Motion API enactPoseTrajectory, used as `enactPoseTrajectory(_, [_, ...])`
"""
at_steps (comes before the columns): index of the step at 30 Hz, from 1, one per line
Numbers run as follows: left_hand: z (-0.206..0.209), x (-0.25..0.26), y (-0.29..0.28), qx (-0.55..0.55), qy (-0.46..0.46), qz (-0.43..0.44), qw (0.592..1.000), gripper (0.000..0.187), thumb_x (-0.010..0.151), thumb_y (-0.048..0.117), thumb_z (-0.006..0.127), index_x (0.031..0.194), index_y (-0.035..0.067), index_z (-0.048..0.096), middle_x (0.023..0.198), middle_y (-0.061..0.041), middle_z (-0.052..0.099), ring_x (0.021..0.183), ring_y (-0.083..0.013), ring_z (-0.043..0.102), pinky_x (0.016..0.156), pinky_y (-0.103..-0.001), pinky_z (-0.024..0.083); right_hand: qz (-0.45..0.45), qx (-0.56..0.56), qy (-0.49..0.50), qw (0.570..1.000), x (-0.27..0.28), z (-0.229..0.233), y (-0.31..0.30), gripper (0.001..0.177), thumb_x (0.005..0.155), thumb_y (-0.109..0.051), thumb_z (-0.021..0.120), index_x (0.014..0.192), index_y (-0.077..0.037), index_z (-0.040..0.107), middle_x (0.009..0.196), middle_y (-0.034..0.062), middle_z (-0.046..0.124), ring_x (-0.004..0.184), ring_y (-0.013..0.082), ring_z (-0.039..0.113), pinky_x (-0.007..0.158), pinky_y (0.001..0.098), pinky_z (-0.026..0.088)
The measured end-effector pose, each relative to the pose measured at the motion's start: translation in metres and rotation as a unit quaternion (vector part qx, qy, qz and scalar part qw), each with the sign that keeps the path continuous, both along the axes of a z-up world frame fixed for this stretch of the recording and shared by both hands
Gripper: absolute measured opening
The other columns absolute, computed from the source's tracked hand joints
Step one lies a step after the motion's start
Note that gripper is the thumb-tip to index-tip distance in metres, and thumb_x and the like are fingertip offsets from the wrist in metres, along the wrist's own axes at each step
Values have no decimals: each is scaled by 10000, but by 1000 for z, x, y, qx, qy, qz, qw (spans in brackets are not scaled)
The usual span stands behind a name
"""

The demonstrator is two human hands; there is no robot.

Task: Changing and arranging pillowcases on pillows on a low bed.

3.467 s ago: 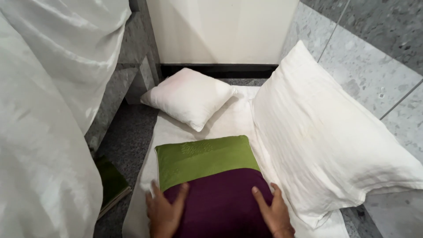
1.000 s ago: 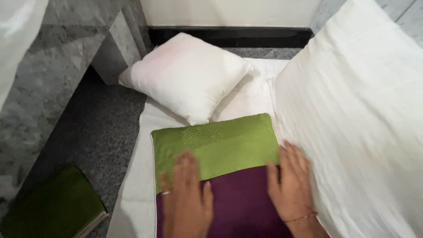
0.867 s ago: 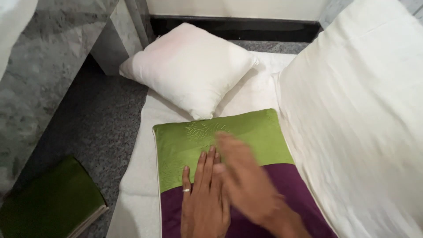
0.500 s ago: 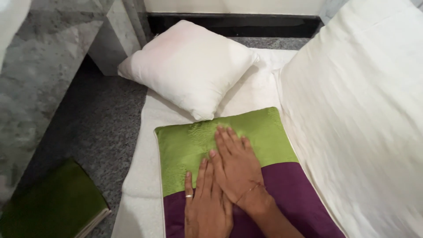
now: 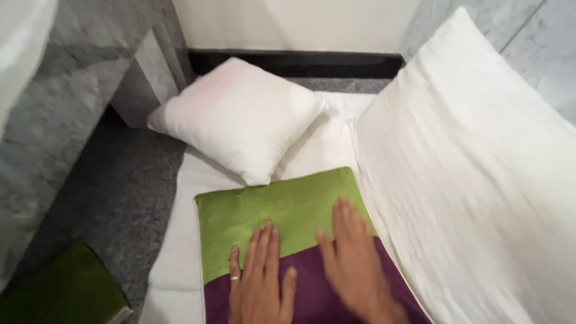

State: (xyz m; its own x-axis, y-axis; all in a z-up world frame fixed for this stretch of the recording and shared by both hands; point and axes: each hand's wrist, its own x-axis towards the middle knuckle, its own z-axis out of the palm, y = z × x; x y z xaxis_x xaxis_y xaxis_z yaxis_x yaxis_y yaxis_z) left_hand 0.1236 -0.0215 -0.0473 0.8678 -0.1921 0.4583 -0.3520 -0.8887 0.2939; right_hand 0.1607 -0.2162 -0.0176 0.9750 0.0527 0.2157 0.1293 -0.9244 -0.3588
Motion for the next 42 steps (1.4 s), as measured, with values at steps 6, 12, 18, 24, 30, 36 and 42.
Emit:
enactPoseTrajectory(6, [46, 3, -4, -17, 63, -117, 991, 698, 1012, 460, 499, 1540, 22, 371, 1637, -158, 362, 1531, -306, 278, 1233, -588, 118, 44, 51, -88, 994, -40, -22, 6, 662, 1000, -313, 450, 1535, 50, 305, 1637, 240, 276, 1522, 402, 232, 1200, 530, 184])
enactPoseTrajectory(12, [29, 76, 35, -13, 220, 33, 975, 901, 937, 678, 470, 1554, 40, 313, 1635, -156, 311, 1528, -309, 248, 1232, -575, 93, 32, 77, -96, 992, -38, -16, 14, 635, 1009, -310, 455, 1538, 20, 333, 1632, 205, 317, 1525, 375, 251, 1214, 497, 189])
enactPoseTrajectory(18, [16, 93, 59, -58, 343, 115, 930, 1021, 868, 783, 360, 1596, 90, 186, 1692, -85, 165, 1567, -264, 128, 1192, -613, 138, 19, 72, -102, 992, -38, -19, 20, 647, 1000, -307, 463, 1544, 15, 327, 1634, 196, 314, 1525, 373, 246, 1213, 507, 174])
enactPoseTrajectory(24, [29, 49, 31, 25, 139, 45, 989, 935, 990, 702, 307, 1593, -3, 182, 1676, -184, 167, 1554, -330, 121, 1225, -550, 57, 21, 71, -92, 993, -30, -17, 7, 664, 1007, -321, 470, 1543, 38, 314, 1627, 216, 306, 1509, 383, 245, 1201, 516, 182])
enactPoseTrajectory(30, [23, -47, 1, 110, -30, -108, 988, 964, 975, 725, 346, 1579, -13, 203, 1675, -173, 173, 1555, -319, 102, 1190, -605, 33, 124, -2, -120, 985, -70, -8, 8, 609, 1051, -306, 477, 1552, 7, 330, 1675, 215, 295, 1575, 343, 233, 1262, 540, 172])
enactPoseTrajectory(36, [37, -72, 24, 145, 37, -85, 985, 1282, 649, 929, 560, 1572, 140, 151, 1687, -89, 50, 1549, -354, -30, 1058, -824, 6, 143, -61, -56, 986, -116, -5, -7, 824, 943, -451, 562, 1591, -55, 241, 1691, 144, 217, 1561, 338, 141, 1200, 594, 144])
enactPoseTrajectory(42, [91, -90, 30, 221, 376, -13, 900, 1604, 471, 817, 859, 1643, 224, -62, 1731, -18, -157, 1588, -316, -150, 1087, -867, 77, -7, -20, 103, 994, -125, -22, -43, 1251, 757, -689, 711, 1640, -119, 32, 1738, 61, 40, 1556, 272, 20, 1184, 596, 82])
